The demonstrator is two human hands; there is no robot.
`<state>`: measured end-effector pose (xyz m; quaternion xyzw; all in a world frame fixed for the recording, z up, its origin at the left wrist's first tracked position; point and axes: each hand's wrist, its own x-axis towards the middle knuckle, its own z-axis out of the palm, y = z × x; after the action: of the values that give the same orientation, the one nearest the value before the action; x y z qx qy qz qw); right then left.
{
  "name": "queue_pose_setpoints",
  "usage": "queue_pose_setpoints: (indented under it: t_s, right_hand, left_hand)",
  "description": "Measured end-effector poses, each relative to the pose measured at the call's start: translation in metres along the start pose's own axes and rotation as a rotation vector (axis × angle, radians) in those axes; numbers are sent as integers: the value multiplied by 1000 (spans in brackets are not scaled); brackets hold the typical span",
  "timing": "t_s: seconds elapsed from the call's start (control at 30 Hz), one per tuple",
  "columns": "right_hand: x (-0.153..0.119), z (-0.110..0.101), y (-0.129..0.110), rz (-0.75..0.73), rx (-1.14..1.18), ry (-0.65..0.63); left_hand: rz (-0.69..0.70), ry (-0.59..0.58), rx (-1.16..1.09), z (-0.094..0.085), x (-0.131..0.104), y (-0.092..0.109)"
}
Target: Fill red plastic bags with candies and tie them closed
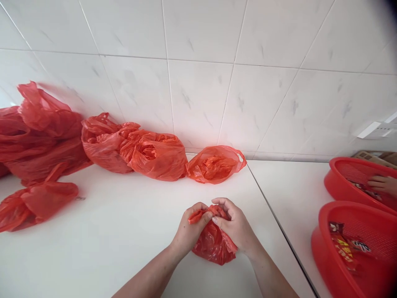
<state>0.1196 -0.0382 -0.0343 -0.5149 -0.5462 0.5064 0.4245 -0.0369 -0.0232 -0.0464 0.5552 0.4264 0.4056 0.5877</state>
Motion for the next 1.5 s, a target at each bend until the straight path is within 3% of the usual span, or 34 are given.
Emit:
queue_pose_setpoints:
  t_s: [0.13,0.3,0.37,0.5,0.63,0.83,1.1,1.33,1.5]
  right_hand:
    - [2,0,2,5,-46,-4]
    - [2,12,8,-6,-200,257]
    - [2,15,9,-1,-193,301]
    - [-2,13,8,-100,-117,205]
    - [-6,1,2,-105,-19,130]
    - [-7,-16,-8,-157,14,-79]
    - [-11,-12,-9,-59,-51,-4]
    - [-3,-38,-1,-121,75,107]
    - [-1,-34,1,-75,175,24]
  left_hand:
    - [-44,42,-9,6,-4,-1]
    - [25,70,77,12,-9,-2]
    - [91,52,144,12,-10,-4]
    - [132,45,224,10,-11,-6]
    - [204,-17,205,7,-9,-5]
    - [270,105,239,5,-6,-17]
    - [266,126,351,4,-5,-25]
    - [334,128,407,0,-2,-16]
    - [463,91,486,1,-5,-21]
